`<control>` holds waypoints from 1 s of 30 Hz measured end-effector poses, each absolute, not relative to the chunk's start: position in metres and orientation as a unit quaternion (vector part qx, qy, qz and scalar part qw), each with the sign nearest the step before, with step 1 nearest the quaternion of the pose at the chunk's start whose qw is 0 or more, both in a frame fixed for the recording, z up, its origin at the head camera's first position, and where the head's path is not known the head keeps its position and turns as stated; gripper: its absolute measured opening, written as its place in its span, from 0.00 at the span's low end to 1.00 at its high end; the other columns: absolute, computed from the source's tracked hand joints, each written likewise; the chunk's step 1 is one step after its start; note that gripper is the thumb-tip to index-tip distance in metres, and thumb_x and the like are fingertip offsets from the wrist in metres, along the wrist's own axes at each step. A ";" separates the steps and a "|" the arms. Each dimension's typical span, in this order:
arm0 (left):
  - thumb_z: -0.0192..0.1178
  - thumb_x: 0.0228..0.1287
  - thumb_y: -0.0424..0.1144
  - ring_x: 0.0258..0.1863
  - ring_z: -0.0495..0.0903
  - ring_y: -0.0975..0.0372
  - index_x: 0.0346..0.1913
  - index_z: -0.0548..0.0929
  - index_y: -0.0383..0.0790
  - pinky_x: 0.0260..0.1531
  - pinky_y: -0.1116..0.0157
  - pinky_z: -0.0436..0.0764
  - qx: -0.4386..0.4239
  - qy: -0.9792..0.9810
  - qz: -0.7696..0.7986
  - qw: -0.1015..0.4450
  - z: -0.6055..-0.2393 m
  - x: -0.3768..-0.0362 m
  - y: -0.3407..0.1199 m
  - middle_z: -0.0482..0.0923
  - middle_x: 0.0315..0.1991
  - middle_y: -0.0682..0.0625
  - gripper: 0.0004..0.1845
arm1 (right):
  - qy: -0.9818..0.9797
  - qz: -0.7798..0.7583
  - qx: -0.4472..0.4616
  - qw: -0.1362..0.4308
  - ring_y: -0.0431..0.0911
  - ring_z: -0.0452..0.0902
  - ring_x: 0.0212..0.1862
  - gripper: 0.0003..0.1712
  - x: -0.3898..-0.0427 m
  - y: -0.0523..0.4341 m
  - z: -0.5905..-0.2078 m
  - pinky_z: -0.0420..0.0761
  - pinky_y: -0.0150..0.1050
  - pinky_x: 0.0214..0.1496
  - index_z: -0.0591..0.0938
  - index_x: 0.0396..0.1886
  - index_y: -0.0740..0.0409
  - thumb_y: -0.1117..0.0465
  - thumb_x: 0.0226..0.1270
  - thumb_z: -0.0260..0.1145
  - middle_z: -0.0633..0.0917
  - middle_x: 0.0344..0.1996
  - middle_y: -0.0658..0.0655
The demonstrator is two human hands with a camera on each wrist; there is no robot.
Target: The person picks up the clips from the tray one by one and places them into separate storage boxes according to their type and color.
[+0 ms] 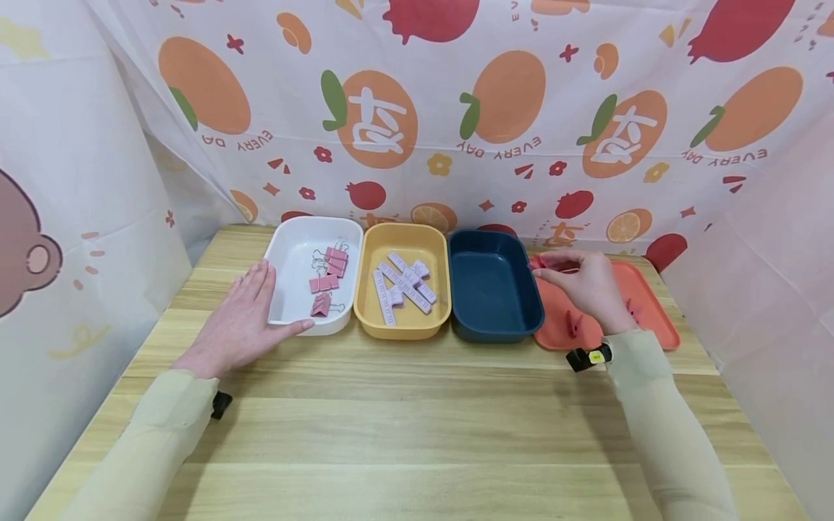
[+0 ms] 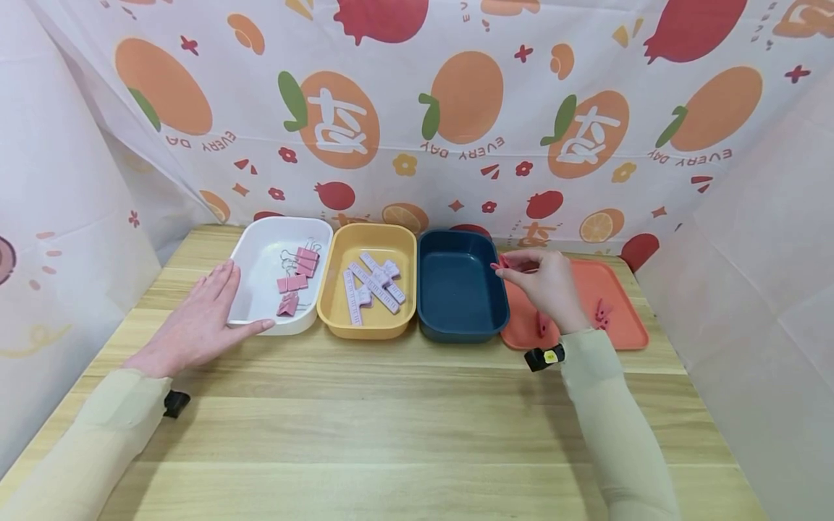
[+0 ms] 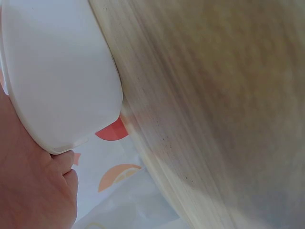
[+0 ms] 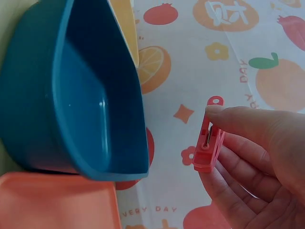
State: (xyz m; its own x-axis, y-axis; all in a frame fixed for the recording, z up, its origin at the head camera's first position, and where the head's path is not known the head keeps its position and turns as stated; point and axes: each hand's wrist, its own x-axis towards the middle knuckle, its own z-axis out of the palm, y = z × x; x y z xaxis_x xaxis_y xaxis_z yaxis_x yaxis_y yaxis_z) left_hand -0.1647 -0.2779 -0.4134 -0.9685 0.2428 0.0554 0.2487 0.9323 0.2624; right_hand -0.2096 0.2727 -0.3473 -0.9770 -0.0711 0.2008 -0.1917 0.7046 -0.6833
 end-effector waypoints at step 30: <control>0.54 0.63 0.75 0.78 0.37 0.39 0.78 0.39 0.23 0.76 0.43 0.38 -0.125 -0.983 -0.136 0.010 -0.411 -0.165 -0.278 0.33 0.80 0.30 0.66 | -0.932 0.342 0.114 0.035 0.49 0.84 0.40 0.18 -0.268 0.234 -0.343 0.86 0.38 0.40 0.89 0.52 0.58 0.56 0.65 0.76 0.89 0.42 0.57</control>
